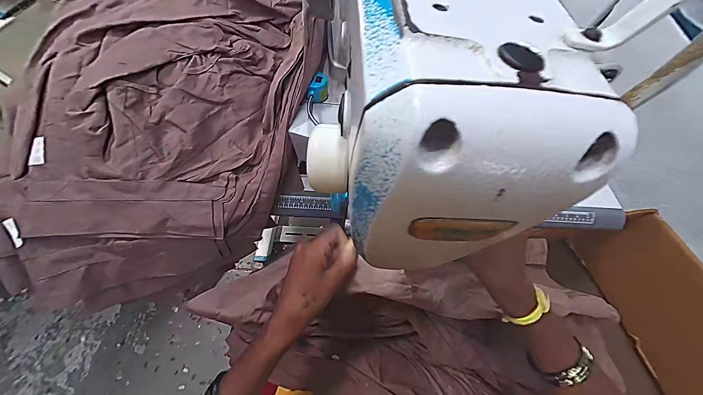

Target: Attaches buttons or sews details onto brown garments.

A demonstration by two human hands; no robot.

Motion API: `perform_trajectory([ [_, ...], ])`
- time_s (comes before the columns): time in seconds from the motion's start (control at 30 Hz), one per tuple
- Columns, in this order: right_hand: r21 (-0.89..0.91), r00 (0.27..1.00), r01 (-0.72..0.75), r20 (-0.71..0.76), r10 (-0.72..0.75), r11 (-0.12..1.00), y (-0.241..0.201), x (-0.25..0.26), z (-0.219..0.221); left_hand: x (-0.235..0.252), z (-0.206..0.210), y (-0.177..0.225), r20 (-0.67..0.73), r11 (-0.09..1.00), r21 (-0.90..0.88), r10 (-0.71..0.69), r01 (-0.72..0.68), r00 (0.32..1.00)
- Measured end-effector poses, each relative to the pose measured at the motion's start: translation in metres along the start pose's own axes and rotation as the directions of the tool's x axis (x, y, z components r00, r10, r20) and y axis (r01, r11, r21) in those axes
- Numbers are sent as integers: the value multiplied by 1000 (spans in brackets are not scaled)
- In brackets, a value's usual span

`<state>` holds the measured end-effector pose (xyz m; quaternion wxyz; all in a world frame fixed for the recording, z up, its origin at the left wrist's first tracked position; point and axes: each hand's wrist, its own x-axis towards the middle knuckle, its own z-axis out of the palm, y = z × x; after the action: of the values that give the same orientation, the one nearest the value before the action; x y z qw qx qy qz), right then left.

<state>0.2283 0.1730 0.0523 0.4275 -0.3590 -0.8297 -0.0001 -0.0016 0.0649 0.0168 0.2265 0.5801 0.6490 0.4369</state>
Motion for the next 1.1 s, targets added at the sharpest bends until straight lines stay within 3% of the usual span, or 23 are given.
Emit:
perform_trajectory([
  [0.07,-28,960,279,29,-278,960,-21,-8,7,-14,-13,10,133,981,8,189,-192,973],
  [0.13,-5,881,467,85,-465,884,-37,-8,18,-22,-17,14,191,969,15,239,-246,952],
  [0.17,-9,869,482,133,-477,876,-41,-5,19,-24,-18,13,172,969,28,236,-244,956],
  [0.23,56,896,395,197,-398,917,-44,-1,17,-24,-24,11,130,962,-10,270,-271,954],
  [0.27,186,923,275,223,-313,943,-45,-6,15,-26,-29,11,120,958,-77,286,-278,951],
  [0.33,471,915,18,348,-205,882,-45,-17,10,-29,-45,9,99,954,-196,247,-225,964],
  [0.37,530,898,-86,408,-165,844,-46,-22,7,-28,-58,4,88,962,-208,197,-176,976],
  [0.5,334,888,-314,434,150,889,-38,-17,15,-13,-92,-46,-4,996,-55,-76,75,997],
  [0.63,284,768,-519,570,293,806,-42,3,17,-13,-95,-60,-21,987,-20,-162,161,987],
  [0.73,346,744,-551,615,261,759,-31,5,8,-12,-92,-53,-32,990,-44,-138,137,990],
  [0.87,317,808,-483,521,276,816,-16,-7,4,0,-83,-45,-20,997,1,-83,83,996],
  [1.0,84,859,-324,443,256,942,4,-17,1,3,-76,-51,-28,971,238,-20,27,999],
  [1.1,-174,907,-262,291,304,949,37,-14,-2,1,-57,-49,-21,924,363,140,-123,990],
])
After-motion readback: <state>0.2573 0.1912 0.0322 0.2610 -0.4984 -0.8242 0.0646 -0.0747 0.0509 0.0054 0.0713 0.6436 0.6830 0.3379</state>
